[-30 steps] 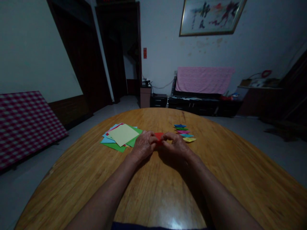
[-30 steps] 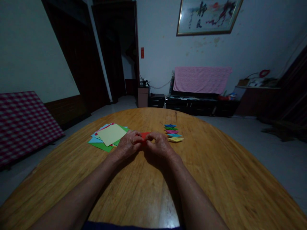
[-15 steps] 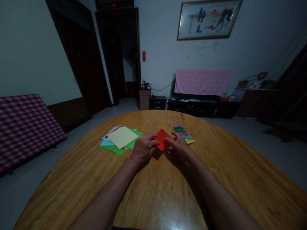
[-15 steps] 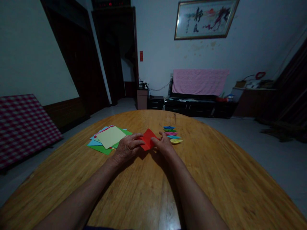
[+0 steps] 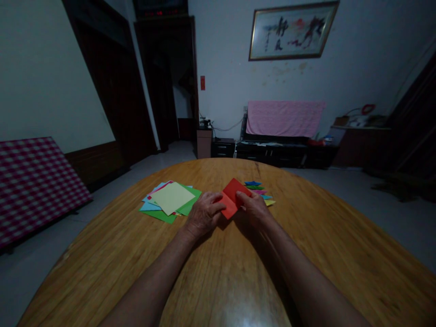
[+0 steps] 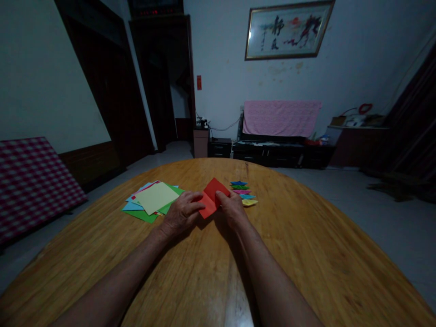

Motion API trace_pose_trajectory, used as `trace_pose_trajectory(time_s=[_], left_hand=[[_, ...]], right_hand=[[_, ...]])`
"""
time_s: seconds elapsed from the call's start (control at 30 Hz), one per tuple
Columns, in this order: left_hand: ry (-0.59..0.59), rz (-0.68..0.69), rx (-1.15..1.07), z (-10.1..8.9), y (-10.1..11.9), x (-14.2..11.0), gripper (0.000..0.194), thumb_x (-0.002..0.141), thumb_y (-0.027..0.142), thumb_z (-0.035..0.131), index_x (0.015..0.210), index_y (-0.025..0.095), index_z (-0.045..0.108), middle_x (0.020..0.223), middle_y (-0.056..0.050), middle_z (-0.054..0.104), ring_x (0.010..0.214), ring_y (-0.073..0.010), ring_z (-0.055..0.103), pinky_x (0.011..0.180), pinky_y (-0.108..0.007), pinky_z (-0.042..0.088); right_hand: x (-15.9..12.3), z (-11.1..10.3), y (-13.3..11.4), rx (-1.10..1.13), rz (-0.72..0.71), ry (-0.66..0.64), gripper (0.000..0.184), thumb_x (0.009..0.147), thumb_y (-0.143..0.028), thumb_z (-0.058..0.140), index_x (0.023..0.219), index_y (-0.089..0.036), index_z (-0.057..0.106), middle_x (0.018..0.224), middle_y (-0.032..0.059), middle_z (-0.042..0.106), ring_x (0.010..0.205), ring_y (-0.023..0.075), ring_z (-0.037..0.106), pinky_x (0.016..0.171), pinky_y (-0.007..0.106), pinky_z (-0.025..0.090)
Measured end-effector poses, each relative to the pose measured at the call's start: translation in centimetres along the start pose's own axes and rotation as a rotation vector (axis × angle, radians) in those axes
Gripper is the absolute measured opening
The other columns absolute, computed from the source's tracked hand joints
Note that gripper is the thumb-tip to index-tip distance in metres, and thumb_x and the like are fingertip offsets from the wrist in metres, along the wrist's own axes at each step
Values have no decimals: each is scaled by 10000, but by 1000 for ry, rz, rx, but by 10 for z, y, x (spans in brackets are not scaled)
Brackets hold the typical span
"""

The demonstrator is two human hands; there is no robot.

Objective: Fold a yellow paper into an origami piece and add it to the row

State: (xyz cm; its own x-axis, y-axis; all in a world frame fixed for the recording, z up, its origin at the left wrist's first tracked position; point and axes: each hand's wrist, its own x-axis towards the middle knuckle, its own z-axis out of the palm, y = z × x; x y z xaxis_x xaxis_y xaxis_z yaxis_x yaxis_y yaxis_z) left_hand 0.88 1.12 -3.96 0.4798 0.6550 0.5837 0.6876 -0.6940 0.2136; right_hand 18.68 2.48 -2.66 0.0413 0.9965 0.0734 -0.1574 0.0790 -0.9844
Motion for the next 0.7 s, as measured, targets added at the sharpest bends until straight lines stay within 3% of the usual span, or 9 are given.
trace_pose_trajectory(time_s=[0.17, 0.3, 0.4, 0.53, 0.7], left_hand=[[149, 4, -204, -3, 4, 6, 424, 652, 22, 466, 973, 201, 678, 1205, -67, 595, 1155, -225, 495, 1023, -455, 377], [153, -233, -329, -11, 9, 12, 597, 652, 73, 501, 1243, 147, 544, 1281, -121, 556, 1171, -228, 504, 1009, -409, 401], [95, -334, -355, -10, 13, 11, 568, 681, 155, 552, 1248, 132, 552, 1213, -128, 603, 1081, -230, 559, 935, -375, 450], [70, -425, -481, -2, 12, 8, 374, 697, 112, 470, 971, 183, 713, 924, -50, 704, 862, -172, 622, 767, -272, 487], [163, -714, -730, 4, 6, 10, 224, 674, 175, 547, 815, 125, 713, 678, -35, 669, 612, -151, 597, 530, -217, 436]], right_hand=[[5, -3, 3, -329, -251, 26, 241, 722, -268, 517, 881, -148, 652, 756, 30, 669, 644, 162, 579, 610, 269, 456], [5, -5, 12, -696, -491, -130, 283, 731, -174, 464, 881, -176, 704, 807, 34, 693, 735, 173, 597, 693, 276, 448], [1, -1, 12, -816, -555, -242, 291, 731, -141, 480, 892, -198, 716, 828, 35, 705, 755, 172, 607, 718, 275, 447], [0, 5, 10, -785, -506, -187, 305, 732, -132, 501, 955, -212, 693, 915, 36, 705, 846, 183, 614, 773, 284, 456], [4, 2, 8, -466, -191, -112, 299, 707, -184, 549, 996, -159, 625, 803, 34, 687, 674, 157, 617, 601, 251, 473]])
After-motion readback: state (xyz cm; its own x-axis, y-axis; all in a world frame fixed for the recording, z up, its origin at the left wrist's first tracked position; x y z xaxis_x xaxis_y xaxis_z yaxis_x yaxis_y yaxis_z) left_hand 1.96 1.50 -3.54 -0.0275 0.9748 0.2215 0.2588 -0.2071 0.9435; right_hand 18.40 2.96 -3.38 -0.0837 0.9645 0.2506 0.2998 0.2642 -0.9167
